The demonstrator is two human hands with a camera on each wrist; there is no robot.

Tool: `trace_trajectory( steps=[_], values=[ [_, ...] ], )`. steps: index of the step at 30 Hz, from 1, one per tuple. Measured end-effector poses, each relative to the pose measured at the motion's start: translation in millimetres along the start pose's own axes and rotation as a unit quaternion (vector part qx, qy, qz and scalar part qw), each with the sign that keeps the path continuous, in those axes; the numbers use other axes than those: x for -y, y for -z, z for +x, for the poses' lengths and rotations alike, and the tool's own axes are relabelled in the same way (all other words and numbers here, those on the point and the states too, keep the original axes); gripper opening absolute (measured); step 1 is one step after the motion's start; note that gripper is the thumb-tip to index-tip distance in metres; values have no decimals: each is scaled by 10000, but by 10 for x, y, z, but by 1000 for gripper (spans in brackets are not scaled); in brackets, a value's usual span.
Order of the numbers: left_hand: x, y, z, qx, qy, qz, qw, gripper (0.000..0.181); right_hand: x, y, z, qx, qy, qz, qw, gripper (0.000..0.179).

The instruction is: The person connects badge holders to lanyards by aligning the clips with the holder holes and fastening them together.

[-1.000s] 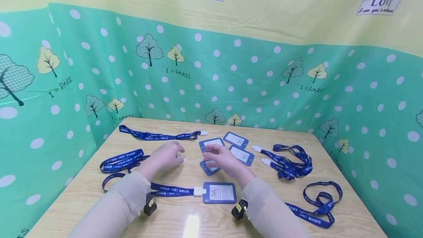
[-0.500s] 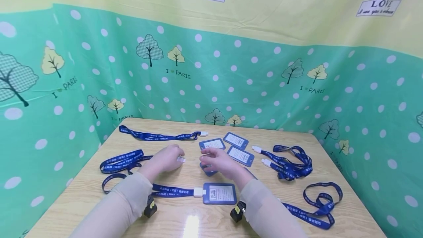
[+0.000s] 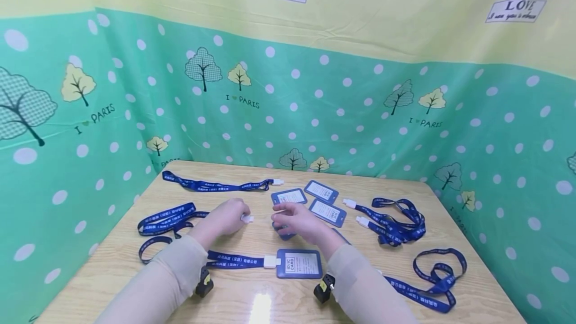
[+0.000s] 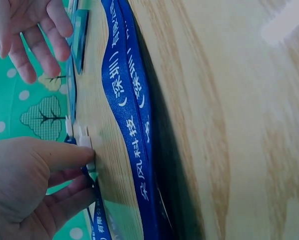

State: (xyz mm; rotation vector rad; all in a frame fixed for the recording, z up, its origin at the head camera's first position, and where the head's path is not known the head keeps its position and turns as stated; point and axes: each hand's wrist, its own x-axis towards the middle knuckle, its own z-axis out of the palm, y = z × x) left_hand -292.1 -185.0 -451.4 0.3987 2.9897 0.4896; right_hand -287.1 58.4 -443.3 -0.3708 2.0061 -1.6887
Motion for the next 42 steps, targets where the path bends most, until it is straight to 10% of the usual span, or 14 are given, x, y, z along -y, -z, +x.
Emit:
trace_trajectory(
  steps=[42],
  values=[
    [-245,-111,-59,24,-391,-41,9992,18,-19,266,-246,128,370,-1026,9939,56]
  ],
)
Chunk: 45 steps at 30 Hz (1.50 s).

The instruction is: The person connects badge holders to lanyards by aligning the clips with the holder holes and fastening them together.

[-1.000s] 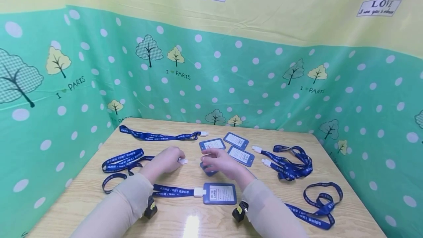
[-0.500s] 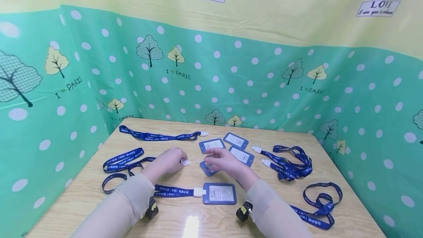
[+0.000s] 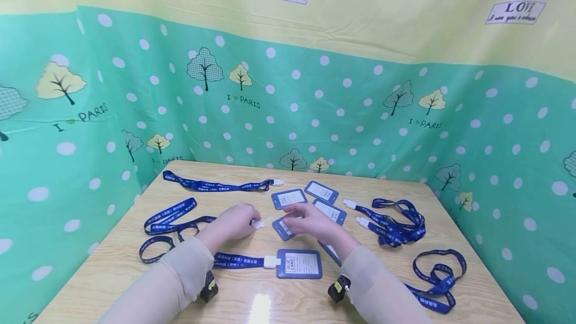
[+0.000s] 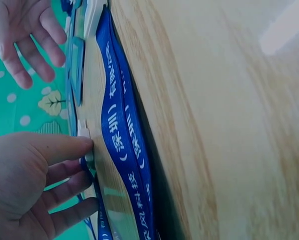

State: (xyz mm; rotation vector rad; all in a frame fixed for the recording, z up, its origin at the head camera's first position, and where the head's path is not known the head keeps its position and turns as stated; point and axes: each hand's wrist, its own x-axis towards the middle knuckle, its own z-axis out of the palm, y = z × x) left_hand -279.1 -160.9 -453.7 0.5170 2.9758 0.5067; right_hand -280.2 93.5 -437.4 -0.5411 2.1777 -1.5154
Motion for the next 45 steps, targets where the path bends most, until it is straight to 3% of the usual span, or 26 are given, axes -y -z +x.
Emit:
trace_trajectory(
  steps=[19,33,45],
  values=[
    [-164,-31,-61,103,-430,7,9990,18,-70,129,-117,217,-143,-349,9991,50],
    [-208,-52,-93,213,-465,117,9986,4,-103,201,-223,330,-98,-478,9983,52],
    [-241,-34,-118,228,-481,189,9984,4,-69,270,-247,229,-41,-571,9981,53]
  ],
)
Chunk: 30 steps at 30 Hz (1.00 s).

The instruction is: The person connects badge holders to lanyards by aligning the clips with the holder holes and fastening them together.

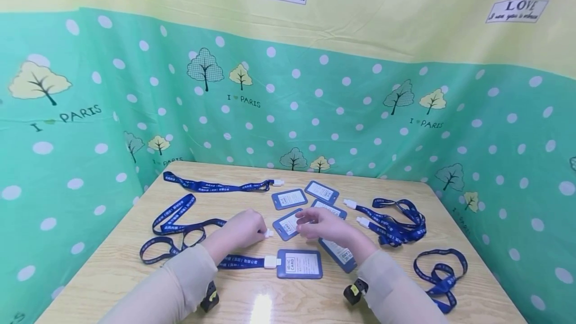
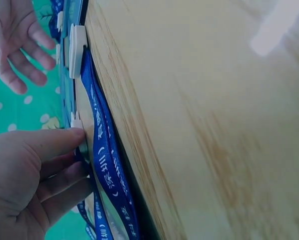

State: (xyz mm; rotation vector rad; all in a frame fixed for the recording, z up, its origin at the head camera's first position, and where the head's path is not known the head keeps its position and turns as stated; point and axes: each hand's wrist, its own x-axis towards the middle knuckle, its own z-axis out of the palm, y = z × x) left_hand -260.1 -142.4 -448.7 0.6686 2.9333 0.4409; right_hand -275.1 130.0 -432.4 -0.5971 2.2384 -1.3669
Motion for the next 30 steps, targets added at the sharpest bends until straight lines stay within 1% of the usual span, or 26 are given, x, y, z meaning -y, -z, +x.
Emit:
trace_trajectory(
  steps=[5,11,15,20,23,26,30],
  values=[
    [-6,0,7,-24,-40,5,10000,5,22,30,22,-136,20,-60,9999,54],
    [7,-8,10,-36,-98,66,9999,6,128,88,68,-321,49,-145,9994,50],
    [4,-2,3,-64,-160,76,9998,6,228,156,86,-402,104,-336,9986,46],
    [-22,15,-6,-63,-150,90,9998,7,362,254,99,-533,211,-688,9960,44],
    [-31,19,-6,-37,-91,115,9999,6,430,304,116,-560,321,-770,9949,45],
    [-28,14,-2,-24,-50,134,9999,5,471,352,138,-503,429,-780,9948,47],
    [-26,10,6,-7,-79,101,9999,5,501,411,173,-399,563,-930,9933,52]
  ],
)
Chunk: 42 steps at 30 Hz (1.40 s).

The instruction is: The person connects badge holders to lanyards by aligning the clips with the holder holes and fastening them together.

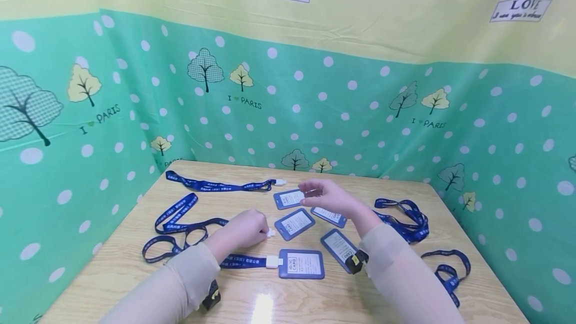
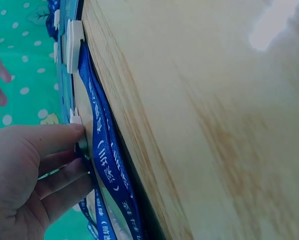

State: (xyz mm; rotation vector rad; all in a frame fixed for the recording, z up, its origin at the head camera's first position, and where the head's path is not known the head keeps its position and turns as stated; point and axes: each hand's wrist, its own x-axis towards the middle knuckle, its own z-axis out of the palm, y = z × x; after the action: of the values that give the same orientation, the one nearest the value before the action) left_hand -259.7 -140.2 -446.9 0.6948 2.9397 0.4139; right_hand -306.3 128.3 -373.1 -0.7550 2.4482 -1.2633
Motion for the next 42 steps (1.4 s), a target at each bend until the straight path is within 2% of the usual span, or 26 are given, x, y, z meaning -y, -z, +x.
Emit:
trace_trajectory(
  steps=[4,11,18,23,34,42],
  values=[
    [4,0,6,57,-13,-9,10000,5,0,43,51,99,99,-287,9995,59],
    [14,-5,14,81,-136,112,9998,6,8,55,115,306,-61,-1032,9942,65],
    [36,-15,13,70,-270,128,9995,10,7,-49,178,501,-272,-2303,9714,67],
    [54,-27,20,17,-329,155,9993,9,-73,-179,233,678,-373,-2832,9559,68],
    [58,-19,16,4,-313,104,9995,6,-208,-376,309,1036,-558,-3182,9407,69],
    [40,-9,20,54,-267,127,9995,6,-247,-484,304,1096,-947,-3302,9327,73]
  ],
)
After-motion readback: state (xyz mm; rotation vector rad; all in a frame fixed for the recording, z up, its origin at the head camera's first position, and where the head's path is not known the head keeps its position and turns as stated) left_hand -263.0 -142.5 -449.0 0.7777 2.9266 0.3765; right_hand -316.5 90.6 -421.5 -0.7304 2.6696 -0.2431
